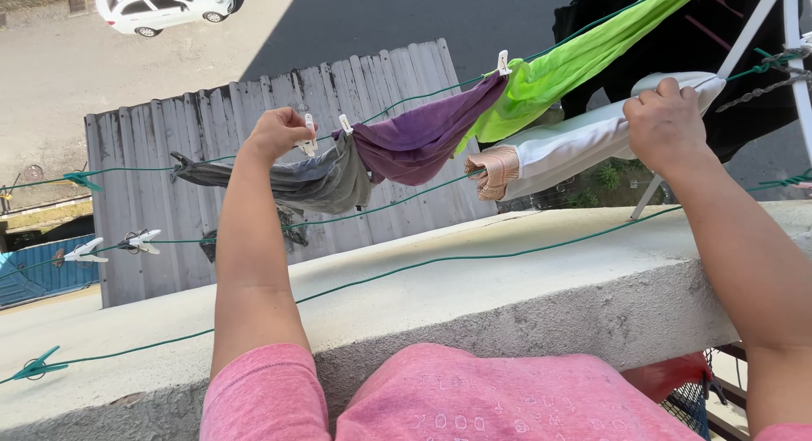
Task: Hanging wet laundry from a basket onto a clothesline using hangers and clothespins.
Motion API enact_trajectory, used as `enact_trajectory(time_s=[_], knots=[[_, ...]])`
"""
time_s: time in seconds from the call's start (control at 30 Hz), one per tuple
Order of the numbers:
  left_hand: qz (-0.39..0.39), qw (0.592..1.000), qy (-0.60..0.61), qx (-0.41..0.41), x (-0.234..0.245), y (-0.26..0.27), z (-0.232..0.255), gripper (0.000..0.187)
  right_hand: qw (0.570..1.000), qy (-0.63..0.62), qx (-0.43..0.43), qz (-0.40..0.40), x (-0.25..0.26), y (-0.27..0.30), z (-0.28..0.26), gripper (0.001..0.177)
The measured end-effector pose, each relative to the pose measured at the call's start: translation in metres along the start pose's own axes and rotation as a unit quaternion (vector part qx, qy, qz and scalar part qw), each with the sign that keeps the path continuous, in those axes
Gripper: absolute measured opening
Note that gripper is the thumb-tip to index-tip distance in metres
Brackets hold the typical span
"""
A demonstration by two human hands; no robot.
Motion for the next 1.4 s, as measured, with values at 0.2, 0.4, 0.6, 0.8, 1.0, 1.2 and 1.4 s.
enact_trajectory(time_s=[0.2,0.4,0.6,0.8,1.0,1.2,1.4], knots=[[0.043,0.99,0.072,-0.109,-0.002,0.012,0.005,0.04,1.0,0.004,0.0,-0.005,0.003,0.0,0.0,0.005],[-0.007,0.985,0.11,-0.129,-0.005,-0.001,-0.004,0.041,1.0,-0.019,-0.004,-0.009,0.008,-0.001,0.0,0.008],[0.177,0.934,-0.205,-0.235,-0.002,0.031,0.033,0.029,1.0,-0.018,0.002,0.004,0.01,-0.001,0.0,0.009],[0.25,0.796,-0.293,-0.467,-0.008,0.082,0.105,0.023,0.999,-0.029,-0.011,0.015,0.017,0.005,0.019,0.009],[0.038,0.81,-0.018,-0.586,-0.103,0.171,0.224,0.024,0.993,0.055,-0.011,0.107,0.028,0.034,0.073,0.011],[-0.165,0.776,0.125,-0.596,-0.274,0.172,0.302,0.024,0.988,0.04,-0.044,0.146,0.029,0.035,0.099,0.006],[-0.066,0.817,0.128,-0.558,-0.392,0.143,0.35,0.029,0.981,-0.042,-0.046,0.185,0.026,0.034,0.1,0.004]])
Point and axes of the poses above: each hand's wrist, its own y-axis away from the middle knuckle, its own x-axis out of the back of the hand, z = x × y, the point moved 2 cm from there along -y, towards the middle knuckle, and after that the axes turned 7 degrees about x, right-handed, at the moved point
